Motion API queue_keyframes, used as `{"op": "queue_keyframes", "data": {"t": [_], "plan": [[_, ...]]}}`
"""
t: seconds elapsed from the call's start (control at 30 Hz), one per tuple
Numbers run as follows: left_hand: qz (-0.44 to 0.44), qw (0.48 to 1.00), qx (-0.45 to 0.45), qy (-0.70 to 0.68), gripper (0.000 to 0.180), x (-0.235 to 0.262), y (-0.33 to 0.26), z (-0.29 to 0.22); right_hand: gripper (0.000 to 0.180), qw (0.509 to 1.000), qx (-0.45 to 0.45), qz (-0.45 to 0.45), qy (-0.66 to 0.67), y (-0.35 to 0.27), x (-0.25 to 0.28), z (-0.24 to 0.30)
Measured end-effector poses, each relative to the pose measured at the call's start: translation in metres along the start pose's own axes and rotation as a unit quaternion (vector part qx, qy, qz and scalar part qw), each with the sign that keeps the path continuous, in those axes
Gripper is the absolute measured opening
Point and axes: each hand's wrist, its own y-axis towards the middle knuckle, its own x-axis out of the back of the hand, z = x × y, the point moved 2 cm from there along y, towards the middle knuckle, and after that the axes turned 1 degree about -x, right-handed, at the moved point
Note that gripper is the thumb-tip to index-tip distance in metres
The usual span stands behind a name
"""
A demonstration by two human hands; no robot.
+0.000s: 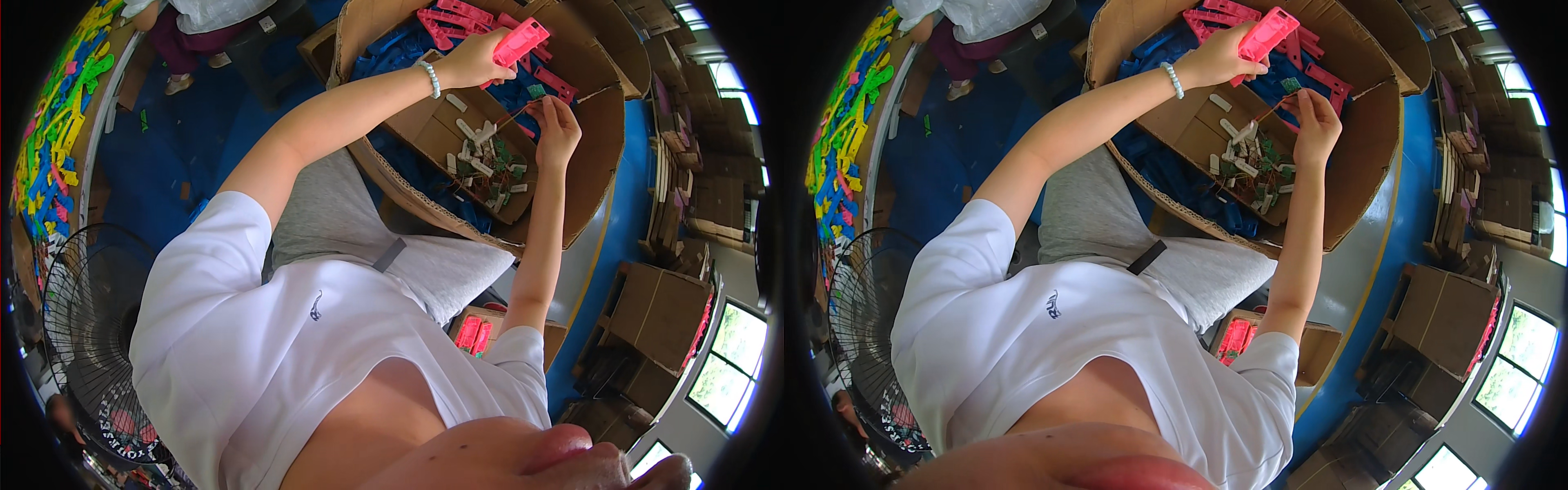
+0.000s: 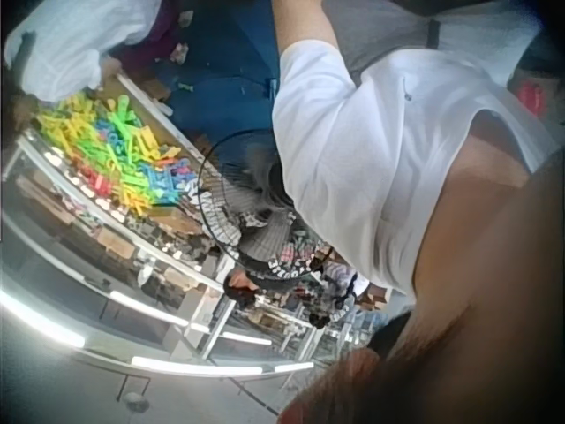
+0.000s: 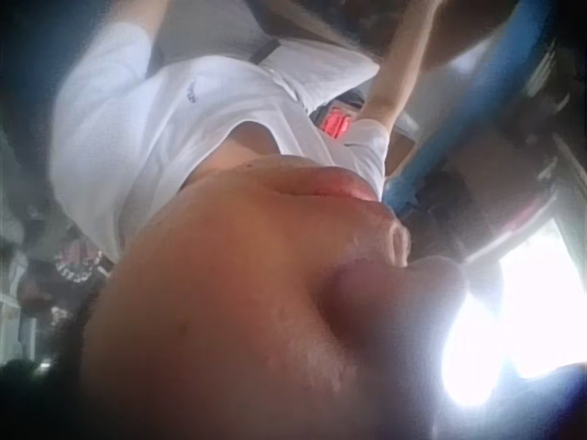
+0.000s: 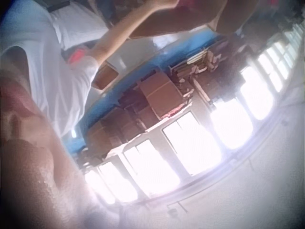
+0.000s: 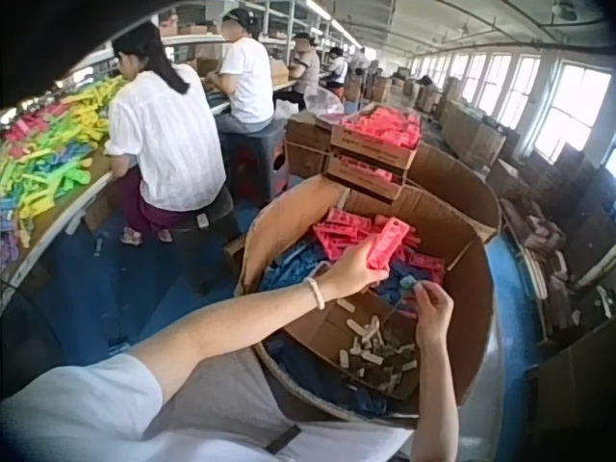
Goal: The recorder is assembling small plastic toy components and placing them into cardboard boxes.
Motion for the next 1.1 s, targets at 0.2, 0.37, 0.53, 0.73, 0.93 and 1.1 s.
{"op": "queue_keyframes", "data": {"t": [0.2, 0.37, 0.53, 0.73, 0.93, 1.1], "plan": [[0.024, 0.997, 0.025, -0.068, 0.056, 0.010, 0.004, 0.005, 0.016, 0.996, -0.068, 0.017, 0.054, 0.006, -0.008, -0.006], [0.045, 0.996, 0.044, 0.065, 0.048, -0.008, 0.007, 0.008, 0.026, 0.998, -0.046, 0.043, -0.016, -0.017, -0.031, 0.017], [0.051, 0.971, -0.163, 0.166, 0.022, -0.019, -0.016, -0.026, 0.014, 0.991, -0.044, 0.085, 0.090, -0.021, -0.028, 0.011], [-0.013, 0.997, -0.044, 0.056, 0.027, -0.003, -0.049, -0.055, 0.013, 0.972, -0.043, 0.180, 0.146, -0.022, -0.040, -0.005], [0.008, 0.976, -0.072, 0.205, 0.030, -0.002, -0.069, -0.080, 0.017, 0.988, 0.017, 0.130, 0.078, -0.030, -0.055, -0.013], [-0.064, 0.981, -0.050, 0.175, 0.017, -0.001, -0.072, -0.100, 0.016, 0.976, -0.047, 0.083, 0.198, -0.025, -0.054, -0.019]]}}
